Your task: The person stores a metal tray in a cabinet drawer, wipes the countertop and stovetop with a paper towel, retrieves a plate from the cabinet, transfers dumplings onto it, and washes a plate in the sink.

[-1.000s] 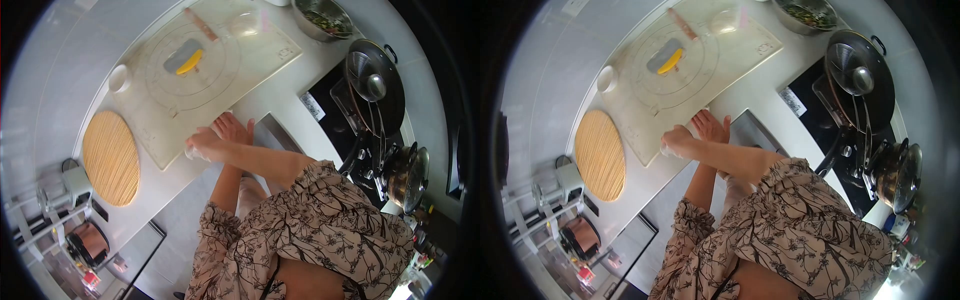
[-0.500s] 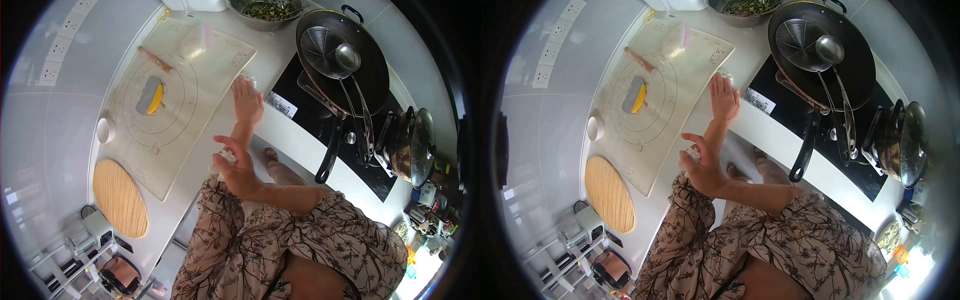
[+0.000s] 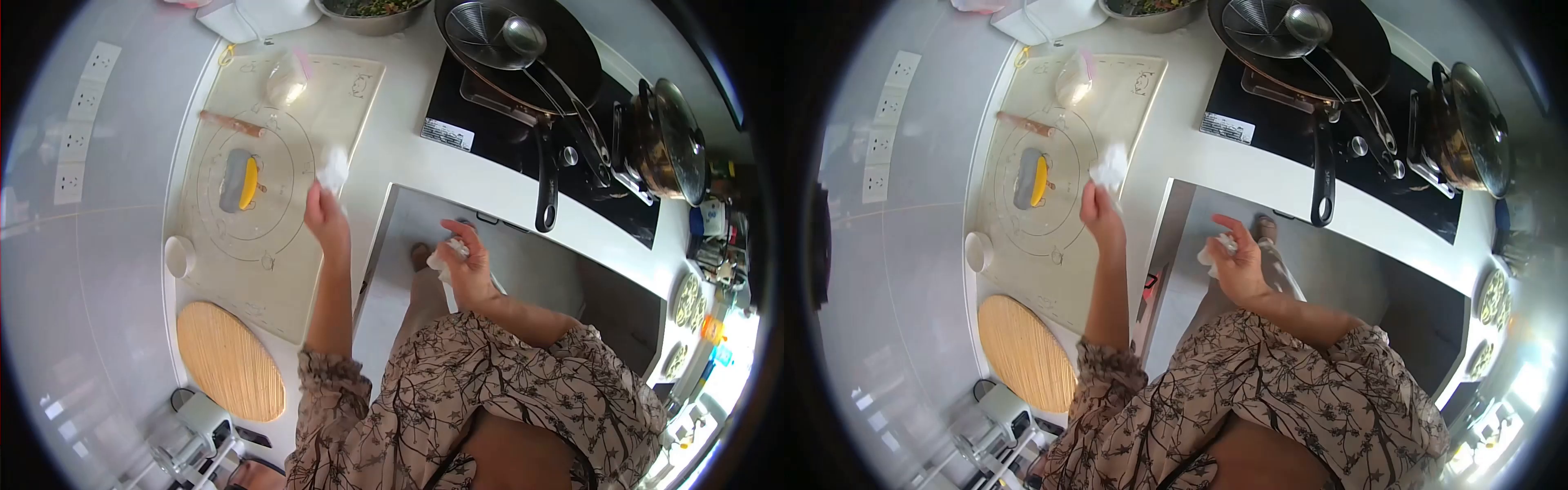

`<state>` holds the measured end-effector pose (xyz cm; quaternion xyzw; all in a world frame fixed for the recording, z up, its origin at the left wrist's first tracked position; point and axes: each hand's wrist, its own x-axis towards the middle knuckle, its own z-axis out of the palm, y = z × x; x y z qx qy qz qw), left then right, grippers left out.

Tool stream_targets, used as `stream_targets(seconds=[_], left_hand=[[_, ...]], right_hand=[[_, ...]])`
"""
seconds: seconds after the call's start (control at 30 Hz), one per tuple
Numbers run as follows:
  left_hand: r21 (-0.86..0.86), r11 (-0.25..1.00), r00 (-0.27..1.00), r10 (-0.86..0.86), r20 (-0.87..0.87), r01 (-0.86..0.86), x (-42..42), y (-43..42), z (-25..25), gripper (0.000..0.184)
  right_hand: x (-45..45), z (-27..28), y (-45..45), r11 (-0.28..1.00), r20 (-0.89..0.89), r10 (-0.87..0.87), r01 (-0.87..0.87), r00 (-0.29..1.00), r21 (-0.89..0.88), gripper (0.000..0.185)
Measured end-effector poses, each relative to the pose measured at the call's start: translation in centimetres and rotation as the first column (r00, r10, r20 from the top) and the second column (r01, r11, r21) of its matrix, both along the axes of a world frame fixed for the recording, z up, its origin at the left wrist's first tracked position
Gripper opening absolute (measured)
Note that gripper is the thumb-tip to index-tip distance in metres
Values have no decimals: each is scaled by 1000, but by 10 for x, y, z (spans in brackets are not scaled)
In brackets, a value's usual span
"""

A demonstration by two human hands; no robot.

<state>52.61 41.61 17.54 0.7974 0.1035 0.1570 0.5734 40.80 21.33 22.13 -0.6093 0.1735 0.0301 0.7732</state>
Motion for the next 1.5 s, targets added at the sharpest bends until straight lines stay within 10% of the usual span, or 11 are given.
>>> stream_targets(seconds=[0.13, 0.27, 0.67, 1.2, 1.37, 1.5], left_hand=[[476, 864, 962, -247, 111, 167, -50, -2, -25, 27], [754, 544, 910, -378, -170, 367, -35, -34, -53, 39], [775, 453, 699, -715, 22, 439, 191, -109, -80, 31], [728, 666, 890, -419, 180, 166, 43, -119, -110, 37], [383, 793, 858, -514, 5, 473, 5, -214, -120, 43], [565, 738, 735, -604, 308, 370, -27, -249, -121, 46]], right_hand=[[-20, -11, -5, 993, -89, -116, 116, 989, -9, 32], [-29, -26, -26, 991, -130, -131, 125, 983, -53, 32], [-62, -45, -52, 928, -233, -373, 354, 898, -118, 35], [-67, -68, -58, 942, -141, -320, 298, 937, -157, 33], [-92, -76, -66, 894, -81, -426, 405, 901, -193, 34], [-132, -105, -66, 789, -16, -587, 568, 809, -233, 33]])
